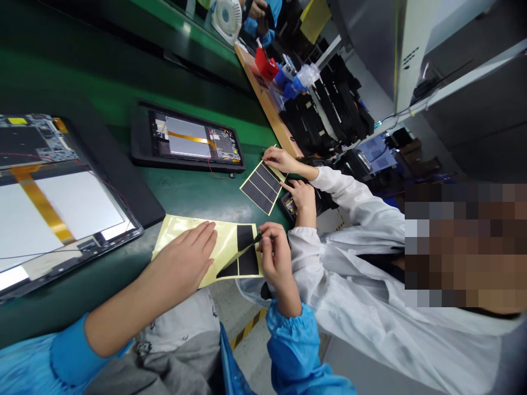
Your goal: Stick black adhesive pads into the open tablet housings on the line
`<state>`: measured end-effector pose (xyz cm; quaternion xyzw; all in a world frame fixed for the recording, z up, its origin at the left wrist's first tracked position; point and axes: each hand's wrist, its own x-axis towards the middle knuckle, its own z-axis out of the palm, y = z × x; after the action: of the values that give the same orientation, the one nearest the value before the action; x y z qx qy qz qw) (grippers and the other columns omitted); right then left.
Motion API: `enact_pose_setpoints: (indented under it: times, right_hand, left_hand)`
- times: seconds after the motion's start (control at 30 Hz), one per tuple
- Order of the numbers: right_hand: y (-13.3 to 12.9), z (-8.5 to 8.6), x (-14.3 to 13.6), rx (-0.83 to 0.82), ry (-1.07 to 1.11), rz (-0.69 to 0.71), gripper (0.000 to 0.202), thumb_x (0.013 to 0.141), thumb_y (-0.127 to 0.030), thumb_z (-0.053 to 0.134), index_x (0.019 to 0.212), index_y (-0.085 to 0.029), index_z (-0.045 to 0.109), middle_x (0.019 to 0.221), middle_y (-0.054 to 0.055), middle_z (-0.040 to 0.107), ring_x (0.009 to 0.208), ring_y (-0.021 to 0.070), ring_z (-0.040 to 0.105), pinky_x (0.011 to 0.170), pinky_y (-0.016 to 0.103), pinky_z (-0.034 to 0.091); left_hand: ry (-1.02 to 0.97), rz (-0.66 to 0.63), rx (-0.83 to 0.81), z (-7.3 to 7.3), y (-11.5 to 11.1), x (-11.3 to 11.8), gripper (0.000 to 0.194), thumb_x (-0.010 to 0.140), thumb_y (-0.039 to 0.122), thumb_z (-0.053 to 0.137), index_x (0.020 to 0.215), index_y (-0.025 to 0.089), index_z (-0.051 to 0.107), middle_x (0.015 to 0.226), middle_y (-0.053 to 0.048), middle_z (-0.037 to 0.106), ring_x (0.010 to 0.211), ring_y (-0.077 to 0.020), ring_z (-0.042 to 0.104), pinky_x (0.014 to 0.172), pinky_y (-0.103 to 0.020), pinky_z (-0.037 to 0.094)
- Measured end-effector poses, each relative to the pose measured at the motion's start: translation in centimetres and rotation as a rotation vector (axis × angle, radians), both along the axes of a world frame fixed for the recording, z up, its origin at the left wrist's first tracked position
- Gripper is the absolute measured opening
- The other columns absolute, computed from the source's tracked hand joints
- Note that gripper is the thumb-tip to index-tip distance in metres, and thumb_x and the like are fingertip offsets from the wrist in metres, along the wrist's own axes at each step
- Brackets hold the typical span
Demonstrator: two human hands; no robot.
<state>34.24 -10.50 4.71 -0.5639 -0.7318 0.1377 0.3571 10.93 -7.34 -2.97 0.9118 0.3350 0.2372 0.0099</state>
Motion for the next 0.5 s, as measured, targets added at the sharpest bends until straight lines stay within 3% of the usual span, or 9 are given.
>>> enact_pose_setpoints:
  times: [0.37,0.5]
  right_hand:
    - [-2.4,6.7,-0.9,0.284,-0.033,-0.035,0.015,0.106,-0.014,0.045,0.107,-0.027,0.054,0.105,0.007,0.065,0.100,0.0227,0.065,0.087,0.040,0.055]
    - [-3.6,10.1,-1.9,0.314,-0.118,0.027,0.019,0.104,-0.011,0.048,0.110,-0.027,0.056,0.109,0.009,0.066,0.103,0.0240,0.066,0.085,0.040,0.056]
  left_hand:
    - [0.028,-0.018,-0.084,-0.4,0.2,0.4,0.051,0.100,0.020,0.038,0.138,-0.003,0.063,0.147,-0.029,0.059,0.139,-0.0410,0.056,0.114,-0.054,0.046]
    - [0.046,-0.074,-0.106,0.2,1.0,0.7,0.047,0.098,0.012,0.043,0.136,-0.006,0.064,0.145,-0.032,0.059,0.138,-0.0434,0.057,0.111,-0.055,0.048]
